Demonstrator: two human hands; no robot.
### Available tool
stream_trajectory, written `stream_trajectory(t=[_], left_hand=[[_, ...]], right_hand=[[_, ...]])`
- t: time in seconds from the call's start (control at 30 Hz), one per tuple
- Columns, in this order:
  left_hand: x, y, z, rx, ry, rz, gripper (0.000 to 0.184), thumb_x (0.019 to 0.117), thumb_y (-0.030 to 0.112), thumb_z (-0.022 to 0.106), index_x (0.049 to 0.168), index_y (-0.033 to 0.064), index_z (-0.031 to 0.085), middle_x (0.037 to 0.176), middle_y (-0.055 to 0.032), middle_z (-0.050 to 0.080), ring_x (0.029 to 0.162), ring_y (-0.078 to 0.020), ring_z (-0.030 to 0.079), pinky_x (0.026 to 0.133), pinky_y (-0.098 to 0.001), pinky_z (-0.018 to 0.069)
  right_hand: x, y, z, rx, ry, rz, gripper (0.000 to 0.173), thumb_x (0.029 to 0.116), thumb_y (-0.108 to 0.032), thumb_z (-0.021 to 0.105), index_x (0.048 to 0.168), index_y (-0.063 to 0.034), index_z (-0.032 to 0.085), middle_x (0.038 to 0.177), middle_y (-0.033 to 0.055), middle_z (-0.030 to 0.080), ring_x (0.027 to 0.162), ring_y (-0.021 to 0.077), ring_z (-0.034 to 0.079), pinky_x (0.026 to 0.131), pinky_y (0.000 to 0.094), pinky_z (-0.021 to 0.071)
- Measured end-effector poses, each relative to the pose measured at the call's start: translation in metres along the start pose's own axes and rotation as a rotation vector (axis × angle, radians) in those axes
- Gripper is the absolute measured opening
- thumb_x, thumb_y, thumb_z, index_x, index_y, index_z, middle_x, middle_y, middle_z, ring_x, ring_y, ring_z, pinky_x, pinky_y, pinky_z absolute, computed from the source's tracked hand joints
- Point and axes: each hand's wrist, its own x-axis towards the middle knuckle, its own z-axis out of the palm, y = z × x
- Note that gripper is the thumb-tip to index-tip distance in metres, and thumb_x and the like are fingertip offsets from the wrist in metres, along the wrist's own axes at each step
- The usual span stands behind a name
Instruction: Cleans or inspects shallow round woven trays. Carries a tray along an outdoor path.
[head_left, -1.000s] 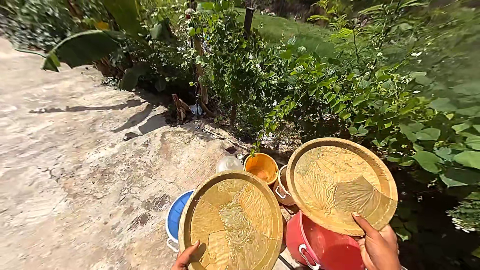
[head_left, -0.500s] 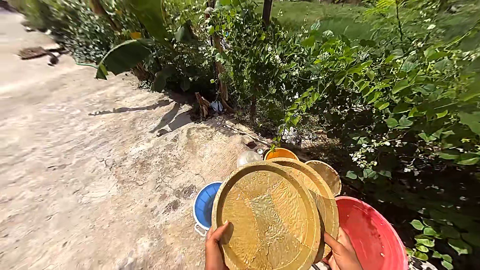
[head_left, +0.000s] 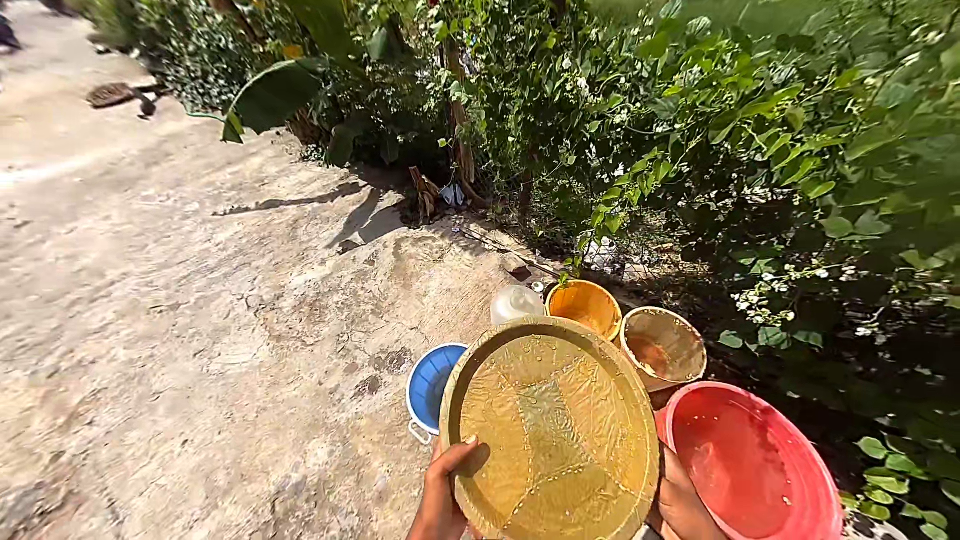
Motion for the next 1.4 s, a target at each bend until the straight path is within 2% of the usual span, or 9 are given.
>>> stream_trajectory(t=[0.27, 0.43, 0.57, 0.7, 0.87, 1.03, 1.2, 1.3, 1.4], left_hand=[[-0.018, -0.009, 0.01, -0.062, 0.005, -0.037, 0.032, 0.0827, 0.006, 0.054, 0.115, 0.0026, 0.054, 0.087, -0.0147, 0.074, 0.077, -0.0235, 0.075, 0.068, -0.042, 0.0633], [-0.022, -0.011, 0.016, -0.05, -0.003, -0.042, 0.038, 0.0808, 0.004, 0.056, 0.119, 0.0015, 0.05, 0.088, -0.0152, 0.073, 0.077, -0.0233, 0.074, 0.068, -0.0422, 0.0633], [-0.018, -0.01, 0.014, 0.025, -0.059, -0.002, 0.051, 0.0812, 0.005, 0.059, 0.13, 0.0018, 0.043, 0.093, -0.0151, 0.073, 0.081, -0.0233, 0.075, 0.072, -0.0428, 0.0639], [-0.018, -0.014, 0.016, 0.073, -0.081, 0.021, 0.051, 0.0839, 0.007, 0.061, 0.131, 0.0013, 0.044, 0.096, -0.0149, 0.074, 0.083, -0.0239, 0.075, 0.074, -0.0428, 0.0641], [-0.017, -0.018, 0.016, 0.07, -0.079, 0.015, 0.045, 0.088, 0.009, 0.06, 0.13, 0.0006, 0.047, 0.096, -0.015, 0.074, 0.083, -0.0237, 0.075, 0.075, -0.0424, 0.0642], [-0.018, -0.022, 0.014, 0.01, -0.085, -0.025, 0.053, 0.0852, 0.013, 0.065, 0.132, -0.0003, 0.044, 0.098, -0.0172, 0.073, 0.086, -0.0255, 0.075, 0.077, -0.0436, 0.0639], [-0.016, -0.02, 0.011, -0.029, -0.138, -0.032, 0.064, 0.0821, 0.017, 0.073, 0.136, 0.0, 0.042, 0.101, -0.0188, 0.073, 0.089, -0.0277, 0.075, 0.079, -0.0457, 0.0635], [-0.014, -0.017, 0.006, -0.013, -0.166, -0.009, 0.065, 0.0827, 0.019, 0.074, 0.135, -0.0008, 0.042, 0.101, -0.0191, 0.073, 0.089, -0.0275, 0.075, 0.08, -0.0459, 0.0635], [-0.012, -0.015, 0.004, -0.005, -0.185, 0.004, 0.065, 0.0838, 0.024, 0.076, 0.135, -0.0005, 0.045, 0.104, -0.0187, 0.074, 0.092, -0.0275, 0.075, 0.083, -0.0463, 0.0632]], right_hand=[[0.012, -0.039, -0.025, -0.211, -0.307, -0.207, 0.109, 0.0728, -0.003, 0.08, 0.16, 0.0017, 0.014, 0.155, 0.014, 0.044, 0.137, 0.0239, 0.053, 0.11, 0.0407, 0.0515], [0.013, -0.067, -0.041, -0.038, -0.423, -0.127, 0.086, 0.0875, -0.011, 0.06, 0.164, -0.0104, 0.019, 0.159, 0.0129, 0.043, 0.138, 0.0286, 0.051, 0.106, 0.0482, 0.0516], [0.021, -0.081, -0.034, -0.285, -0.207, -0.194, 0.06, 0.1016, -0.041, 0.054, 0.151, -0.0081, 0.049, 0.144, 0.014, 0.059, 0.123, 0.0305, 0.064, 0.093, 0.0454, 0.0603], [0.024, -0.082, -0.015, -0.765, 0.131, -0.295, 0.039, 0.0859, -0.034, 0.078, 0.119, -0.0137, 0.073, 0.109, 0.0005, 0.076, 0.077, 0.0168, 0.075, 0.068, 0.0348, 0.0664], [0.019, -0.085, -0.005, -1.086, 0.2, -0.378, 0.033, 0.0905, -0.04, 0.07, 0.113, -0.0161, 0.074, 0.101, -0.0028, 0.077, 0.081, 0.0077, 0.075, 0.068, 0.0314, 0.0656], [0.01, -0.086, 0.004, -1.401, 0.264, -0.579, 0.042, 0.0997, -0.042, 0.052, 0.118, -0.0084, 0.07, 0.086, 0.0075, 0.075, 0.073, 0.0251, 0.073, 0.063, 0.0502, 0.0587], [0.008, -0.09, 0.012, -1.436, 0.251, -0.634, 0.031, 0.1003, -0.035, 0.05, 0.109, -0.0072, 0.062, 0.068, 0.004, 0.063, 0.056, 0.0242, 0.064, 0.048, 0.0456, 0.0509], [0.013, -0.091, 0.006, -1.345, 0.198, -0.507, 0.045, 0.0974, -0.042, 0.059, 0.131, -0.0123, 0.057, 0.093, 0.0001, 0.076, 0.078, 0.0188, 0.075, 0.067, 0.0465, 0.0622], [0.017, -0.09, 0.003, -1.345, 0.195, -0.462, 0.038, 0.0925, -0.041, 0.064, 0.121, -0.0155, 0.066, 0.097, -0.0014, 0.077, 0.085, 0.0158, 0.075, 0.073, 0.0454, 0.0626]])
